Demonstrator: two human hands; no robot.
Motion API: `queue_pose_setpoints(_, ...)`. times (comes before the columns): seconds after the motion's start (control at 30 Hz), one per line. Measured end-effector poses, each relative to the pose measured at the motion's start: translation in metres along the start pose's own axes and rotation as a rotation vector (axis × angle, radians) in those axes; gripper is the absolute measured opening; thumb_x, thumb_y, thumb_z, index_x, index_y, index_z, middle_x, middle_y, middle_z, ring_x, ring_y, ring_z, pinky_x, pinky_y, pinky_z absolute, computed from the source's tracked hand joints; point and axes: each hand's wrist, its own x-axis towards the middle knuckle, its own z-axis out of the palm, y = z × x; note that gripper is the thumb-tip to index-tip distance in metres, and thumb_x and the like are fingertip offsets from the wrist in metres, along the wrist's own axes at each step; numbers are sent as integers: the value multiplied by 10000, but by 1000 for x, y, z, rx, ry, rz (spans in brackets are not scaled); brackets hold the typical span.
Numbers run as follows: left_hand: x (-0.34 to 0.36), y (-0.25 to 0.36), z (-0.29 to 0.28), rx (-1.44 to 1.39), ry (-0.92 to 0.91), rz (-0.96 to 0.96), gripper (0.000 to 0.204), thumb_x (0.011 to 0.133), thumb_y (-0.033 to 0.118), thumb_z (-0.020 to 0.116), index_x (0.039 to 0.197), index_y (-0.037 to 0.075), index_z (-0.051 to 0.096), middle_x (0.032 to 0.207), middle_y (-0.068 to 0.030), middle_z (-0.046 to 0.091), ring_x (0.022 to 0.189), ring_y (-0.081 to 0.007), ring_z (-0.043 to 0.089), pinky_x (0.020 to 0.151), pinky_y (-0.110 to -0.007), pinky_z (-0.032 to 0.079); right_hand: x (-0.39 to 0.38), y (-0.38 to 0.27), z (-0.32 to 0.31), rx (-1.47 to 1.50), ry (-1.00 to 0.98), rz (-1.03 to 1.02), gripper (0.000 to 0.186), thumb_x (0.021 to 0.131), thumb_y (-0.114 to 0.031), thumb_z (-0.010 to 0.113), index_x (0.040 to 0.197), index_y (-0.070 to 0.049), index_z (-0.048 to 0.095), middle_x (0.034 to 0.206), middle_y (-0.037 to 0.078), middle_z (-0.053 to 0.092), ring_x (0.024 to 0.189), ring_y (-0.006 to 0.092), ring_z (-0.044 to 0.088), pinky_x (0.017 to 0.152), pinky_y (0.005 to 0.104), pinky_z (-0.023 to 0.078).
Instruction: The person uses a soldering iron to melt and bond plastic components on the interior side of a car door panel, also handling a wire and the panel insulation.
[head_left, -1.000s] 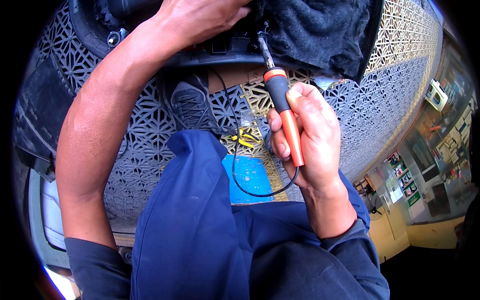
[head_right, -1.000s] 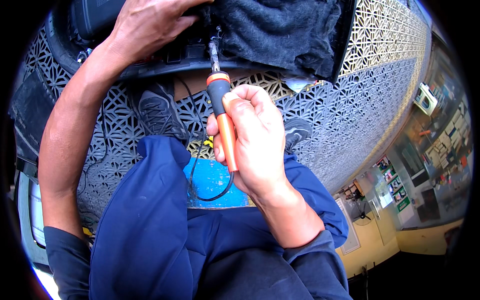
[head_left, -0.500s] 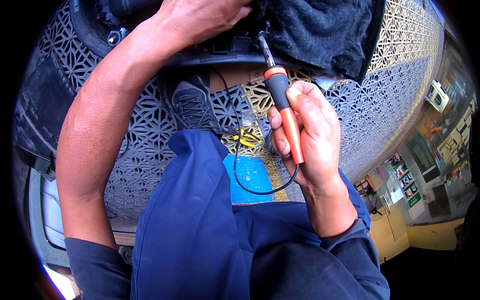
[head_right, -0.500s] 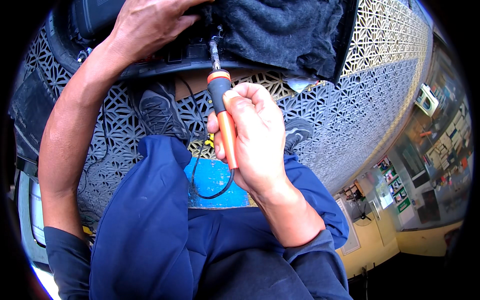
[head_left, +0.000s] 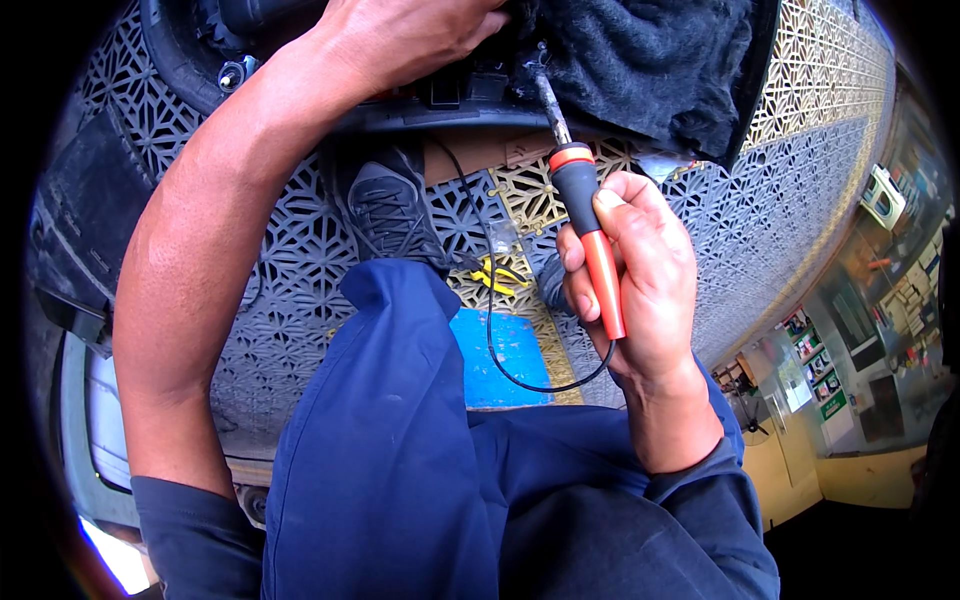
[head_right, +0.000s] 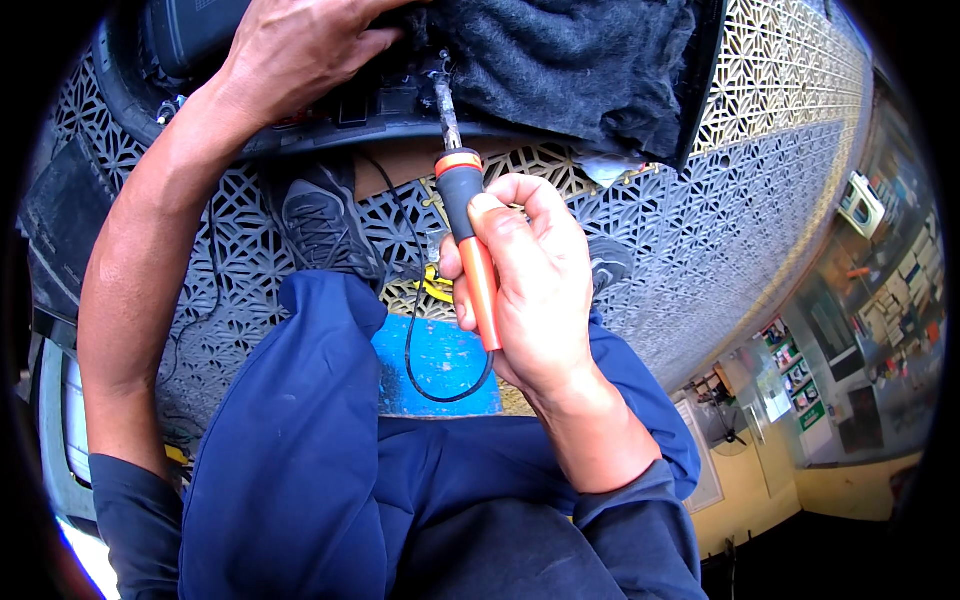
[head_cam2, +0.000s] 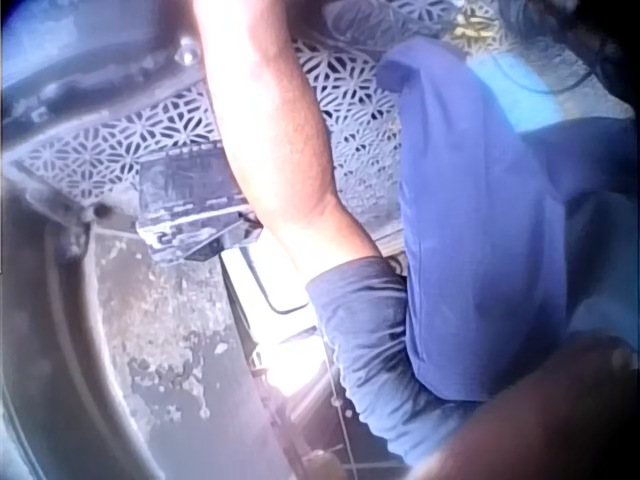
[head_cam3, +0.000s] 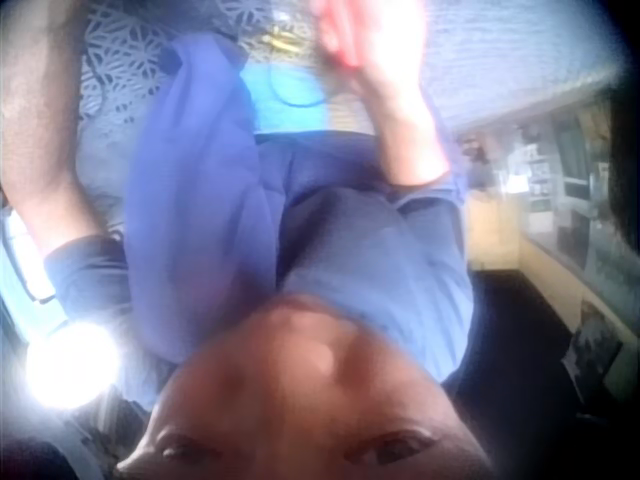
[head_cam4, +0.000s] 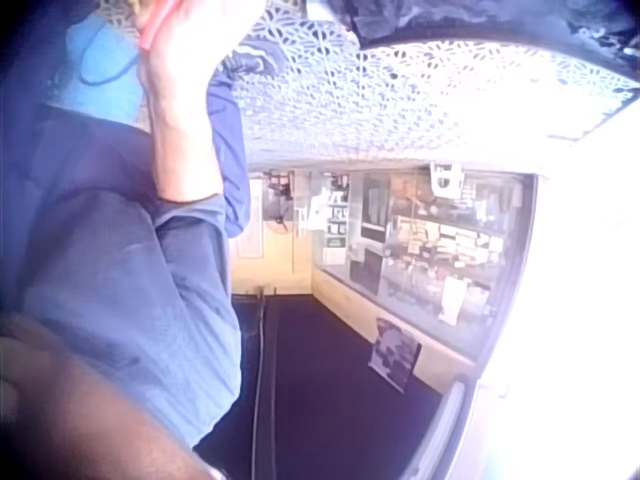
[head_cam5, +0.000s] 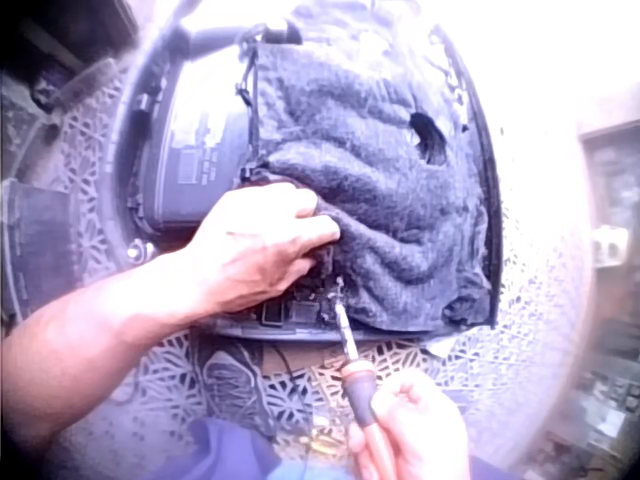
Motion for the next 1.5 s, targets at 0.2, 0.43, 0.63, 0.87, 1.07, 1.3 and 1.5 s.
queue_pose_setpoints(0.2,1,1,-1,8,-17,-5,318,756,131,781,1057,100,683,915,-81,609,912,-277,647,811,-397,560,3,-2,4,-118,31,20,139,1077,-172,512,1152,-58,483,736,154,643,394,120,473,393,225,386)
queue_pose_setpoints(0.43,3,3,1,3,-20,-2,332,741,122,791,1056,103,687,911,-76,602,912,-277,641,817,-395,555,6,-3,-4,-91,-11,10,201,1059,-180,574,1171,-54,465,740,125,665,423,121,529,402,233,437)
queue_pose_setpoints(0.63,2,1,-4,-26,6,0,339,734,115,794,1056,104,688,906,-76,598,906,-276,638,815,-393,552,4,-5,-3,-85,-22,20,198,1060,-185,577,1163,-54,471,742,121,665,423,116,530,399,231,437)
queue_pose_setpoints(0.87,2,-4,-1,-25,9,11,329,739,116,789,1052,104,690,889,-76,591,887,-280,637,798,-397,552,6,-6,-9,-89,-30,-10,189,1056,-184,581,1152,-64,472,742,120,667,423,116,533,394,227,436)
queue_pose_setpoints(1.07,13,-14,2,13,26,-9,295,650,80,800,916,141,687,847,-51,599,837,-281,628,714,-384,556,-4,-22,-11,-333,-101,-44,182,1060,-210,576,1116,-68,478,726,70,626,471,98,537,441,254,448)
queue_pose_setpoints(1.3,-7,39,10,-34,-74,-120,350,701,163,819,1026,111,701,816,-77,545,797,-287,605,714,-413,536,-17,39,-73,-208,-112,-419,350,998,-99,659,1178,-75,360,789,105,653,557,109,584,483,262,494)
queue_pose_setpoints(1.5,1,77,-15,105,-240,-213,520,728,324,875,1155,107,671,1007,-95,576,978,-287,572,840,-400,495,-29,25,-93,63,-47,-609,431,965,-41,710,1209,-64,356,877,78,632,618,90,584,499,236,485)
